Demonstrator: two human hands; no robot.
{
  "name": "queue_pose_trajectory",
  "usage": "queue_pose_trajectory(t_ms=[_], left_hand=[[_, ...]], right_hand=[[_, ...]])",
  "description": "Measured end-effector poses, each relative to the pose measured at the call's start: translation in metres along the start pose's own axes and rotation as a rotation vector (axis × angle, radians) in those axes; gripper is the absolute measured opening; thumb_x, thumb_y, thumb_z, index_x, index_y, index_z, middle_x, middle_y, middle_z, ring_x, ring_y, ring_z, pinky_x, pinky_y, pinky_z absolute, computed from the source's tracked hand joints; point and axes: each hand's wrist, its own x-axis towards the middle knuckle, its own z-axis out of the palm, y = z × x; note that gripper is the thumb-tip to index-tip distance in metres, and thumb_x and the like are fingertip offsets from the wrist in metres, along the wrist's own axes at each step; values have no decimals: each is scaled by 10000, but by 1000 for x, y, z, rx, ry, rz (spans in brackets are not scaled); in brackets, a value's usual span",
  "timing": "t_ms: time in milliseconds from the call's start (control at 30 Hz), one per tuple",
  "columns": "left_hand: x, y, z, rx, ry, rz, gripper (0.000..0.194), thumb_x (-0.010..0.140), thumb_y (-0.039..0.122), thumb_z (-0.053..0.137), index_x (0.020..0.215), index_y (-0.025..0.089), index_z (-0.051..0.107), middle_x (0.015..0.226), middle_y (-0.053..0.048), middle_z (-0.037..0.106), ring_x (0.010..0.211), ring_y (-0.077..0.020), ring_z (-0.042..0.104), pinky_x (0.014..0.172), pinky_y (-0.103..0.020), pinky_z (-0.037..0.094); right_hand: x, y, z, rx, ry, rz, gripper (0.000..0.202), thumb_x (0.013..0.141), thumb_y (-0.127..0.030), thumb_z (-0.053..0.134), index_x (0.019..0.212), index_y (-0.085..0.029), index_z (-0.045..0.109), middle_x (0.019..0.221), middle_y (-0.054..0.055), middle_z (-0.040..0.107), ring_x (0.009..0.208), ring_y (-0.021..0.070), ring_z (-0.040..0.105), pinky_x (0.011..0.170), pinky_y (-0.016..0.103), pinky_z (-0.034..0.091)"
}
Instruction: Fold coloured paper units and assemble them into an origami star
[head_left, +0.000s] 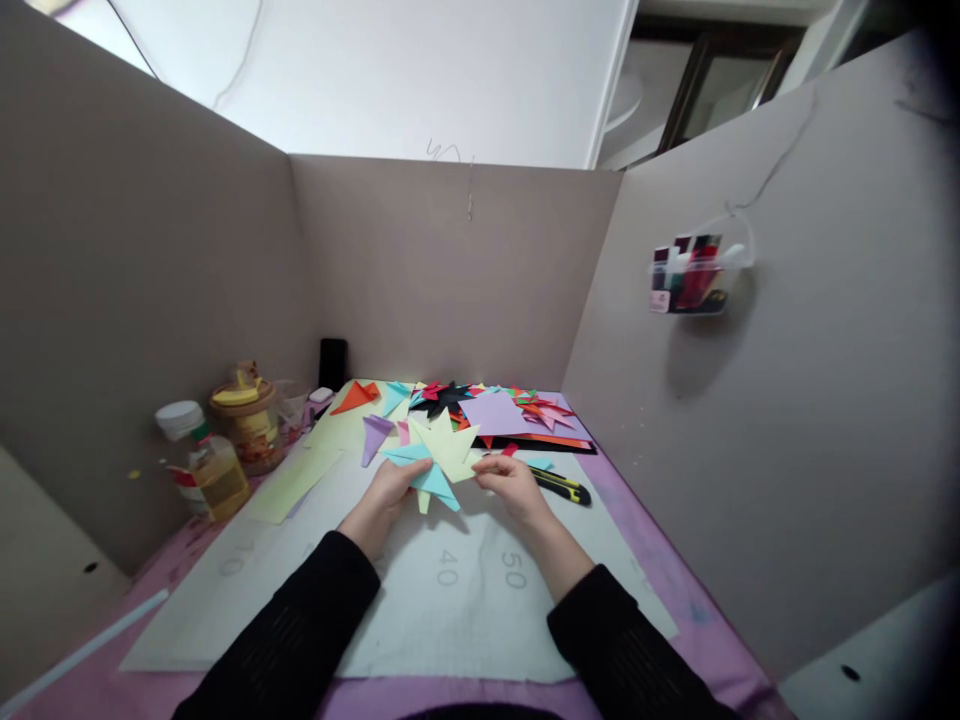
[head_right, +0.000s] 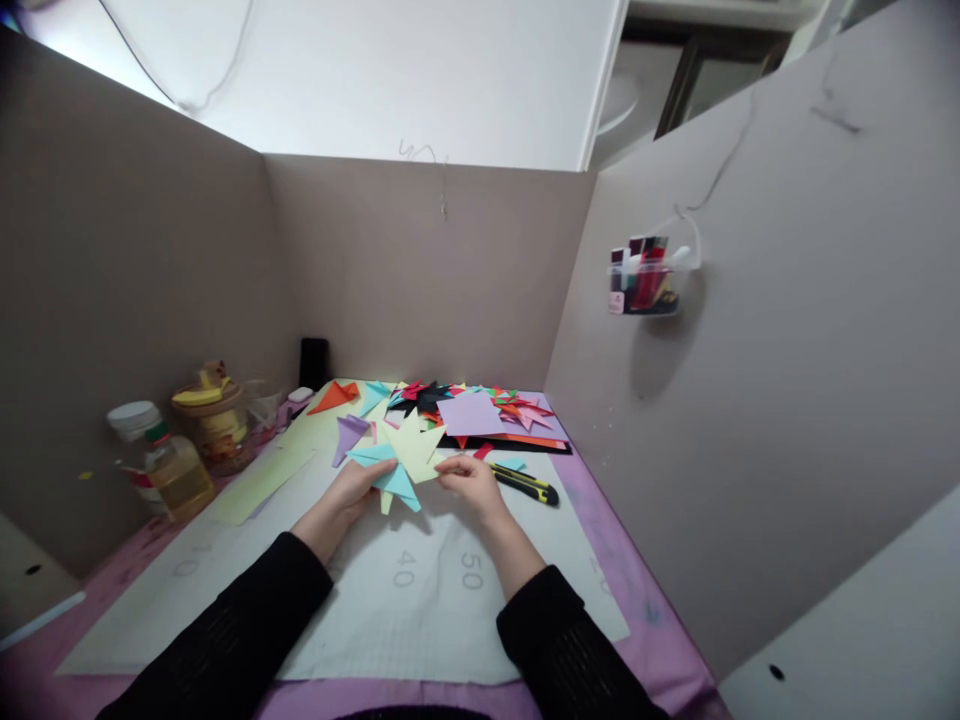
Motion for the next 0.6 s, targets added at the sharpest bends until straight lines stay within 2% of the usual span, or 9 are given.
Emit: queue_pose_trajectory(t_ms=[167, 333, 500, 600], left_hand=[[-7, 10, -2, 103, -105, 35, 395, 531, 228, 832, 893, 123, 711, 915, -145, 734, 753, -263, 689, 653, -338, 539], [-9, 11, -1, 165, -197, 31, 337, 525, 196, 827, 838, 112, 735, 874, -162, 737, 751, -292, 692, 677, -378, 539], [-12, 12, 2, 184, -213, 68, 268, 512, 157, 820, 768, 130, 746, 804, -138, 741, 691, -285, 683, 640, -371, 533], [-13, 14, 2, 221, -216, 69, 230, 523, 157, 812, 742, 135, 748, 783, -131, 739, 662, -276, 677, 623, -367, 526]], right_hand=[[-1, -3, -9, -60, -167, 86, 263, 534, -132, 719, 792, -160, 761, 817, 62, 733, 712, 188, 646, 673, 305, 476], [-5, -3, -7, -38, -318, 126, 397, 557, -135, 706, 951, -169, 742, 898, 75, 739, 774, 211, 659, 719, 344, 482], [-11, -4, 1, 29, -365, 166, 460, 585, -132, 705, 1044, -169, 711, 902, 58, 737, 789, 219, 667, 751, 365, 491], [-15, -8, 3, 56, -418, 168, 483, 599, -164, 731, 1081, -177, 693, 1012, 65, 720, 929, 252, 656, 837, 391, 477]])
